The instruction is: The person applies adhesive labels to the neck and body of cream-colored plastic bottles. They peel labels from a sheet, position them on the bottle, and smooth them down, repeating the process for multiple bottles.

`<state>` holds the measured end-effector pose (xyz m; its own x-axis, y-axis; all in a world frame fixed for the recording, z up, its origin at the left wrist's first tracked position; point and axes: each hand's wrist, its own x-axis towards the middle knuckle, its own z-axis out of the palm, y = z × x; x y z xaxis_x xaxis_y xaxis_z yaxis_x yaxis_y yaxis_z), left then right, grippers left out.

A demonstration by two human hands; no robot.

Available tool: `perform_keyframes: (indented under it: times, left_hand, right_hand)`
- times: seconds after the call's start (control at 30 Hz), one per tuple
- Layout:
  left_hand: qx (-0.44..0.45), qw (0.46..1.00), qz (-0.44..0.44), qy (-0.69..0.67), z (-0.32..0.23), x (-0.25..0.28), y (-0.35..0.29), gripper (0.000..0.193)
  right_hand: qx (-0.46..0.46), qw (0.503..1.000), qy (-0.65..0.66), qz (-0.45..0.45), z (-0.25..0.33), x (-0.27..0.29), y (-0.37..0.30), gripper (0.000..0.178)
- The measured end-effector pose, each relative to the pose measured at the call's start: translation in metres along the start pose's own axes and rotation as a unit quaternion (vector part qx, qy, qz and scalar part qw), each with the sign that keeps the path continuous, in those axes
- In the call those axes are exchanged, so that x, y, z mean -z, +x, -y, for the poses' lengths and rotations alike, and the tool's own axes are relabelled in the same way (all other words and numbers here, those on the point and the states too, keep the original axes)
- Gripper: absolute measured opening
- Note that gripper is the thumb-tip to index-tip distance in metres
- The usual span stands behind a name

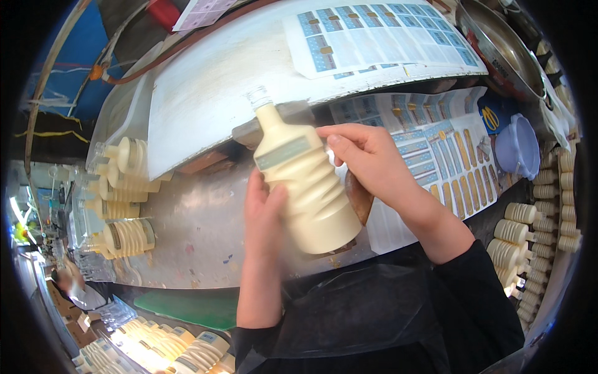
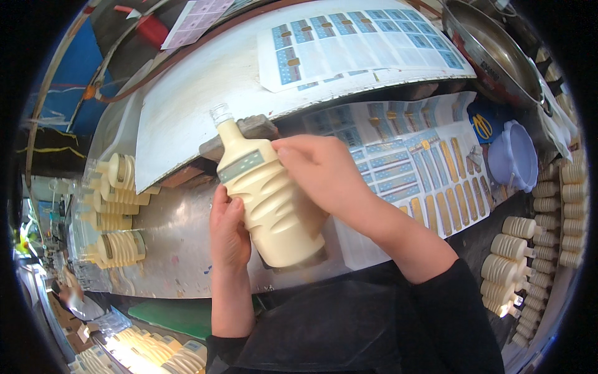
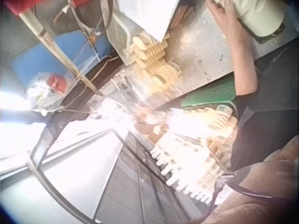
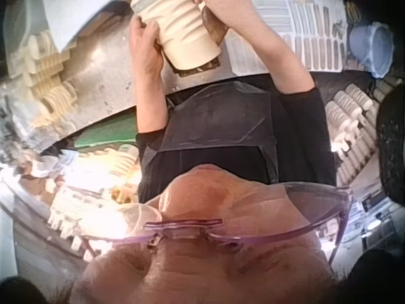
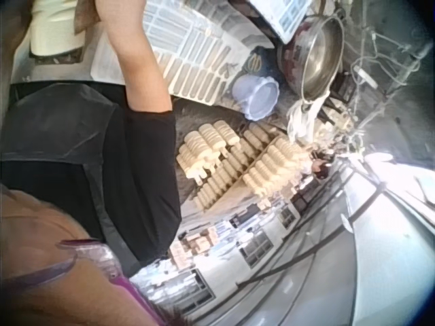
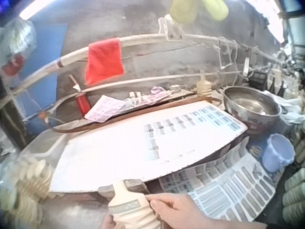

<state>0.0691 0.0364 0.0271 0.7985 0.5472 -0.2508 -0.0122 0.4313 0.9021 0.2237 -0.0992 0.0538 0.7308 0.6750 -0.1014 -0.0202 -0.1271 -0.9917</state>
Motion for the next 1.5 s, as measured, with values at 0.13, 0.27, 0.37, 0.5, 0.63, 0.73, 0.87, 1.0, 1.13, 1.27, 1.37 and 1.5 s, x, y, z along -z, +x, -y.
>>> perform_keyframes:
  times: [0.13, 0.27, 0.37, 0.5, 0.63, 0.73, 0.87, 1.0, 1.13, 1.27, 1.37, 1.5]
  left_hand:
    - [-0.043, 0.995, -0.075, 0.058, -0.001, -0.012, -0.002, 0.072]
    - [-0.092, 0.983, -0.092, 0.132, 0.003, -0.008, 0.002, 0.079]
    - [-0.123, 0.972, -0.104, 0.173, 0.007, 0.000, 0.004, 0.080]
    - [-0.142, 0.969, -0.127, 0.160, -0.009, 0.002, 0.006, 0.067]
    - [-0.089, 0.989, -0.107, 0.040, -0.010, 0.011, 0.026, 0.035]
    - [-0.077, 0.991, -0.111, -0.021, -0.012, 0.000, 0.029, 0.025]
    - [-0.080, 0.990, -0.113, -0.032, -0.007, 0.000, 0.032, 0.021]
    - [-0.075, 0.991, -0.106, -0.039, -0.007, 0.000, 0.031, 0.026]
    - [-0.052, 0.993, -0.102, -0.009, -0.014, -0.003, 0.030, 0.032]
    - [-0.076, 0.987, -0.094, 0.103, -0.005, 0.001, 0.036, 0.038]
    - [-0.081, 0.987, -0.091, 0.104, -0.005, 0.001, 0.035, 0.040]
    - [-0.083, 0.988, -0.090, 0.098, -0.003, 0.002, 0.035, 0.038]
  right_hand:
    - [-0.054, 0.996, 0.059, 0.028, -0.004, 0.001, 0.007, 0.032]
    - [-0.082, 0.993, 0.083, 0.030, -0.015, -0.004, 0.009, 0.032]
    - [-0.066, 0.996, 0.052, 0.023, -0.010, -0.006, 0.010, 0.030]
    - [-0.029, 0.997, 0.028, 0.065, -0.010, -0.004, 0.018, 0.035]
    - [-0.049, 0.996, 0.045, 0.057, -0.007, -0.013, 0.023, 0.036]
    - [-0.050, 0.997, 0.022, 0.062, -0.014, -0.015, 0.027, 0.032]
    - [-0.045, 0.997, 0.038, 0.059, -0.015, -0.016, 0.028, 0.030]
    - [-0.043, 0.998, 0.026, 0.044, -0.020, -0.017, 0.029, 0.029]
    - [-0.043, 0.998, 0.023, 0.047, -0.016, -0.018, 0.027, 0.030]
    - [-0.040, 0.998, 0.011, 0.041, -0.017, -0.019, 0.028, 0.031]
    - [-0.037, 0.999, 0.013, 0.037, -0.019, -0.019, 0.027, 0.031]
    - [-0.036, 0.999, 0.007, 0.031, -0.018, -0.020, 0.026, 0.030]
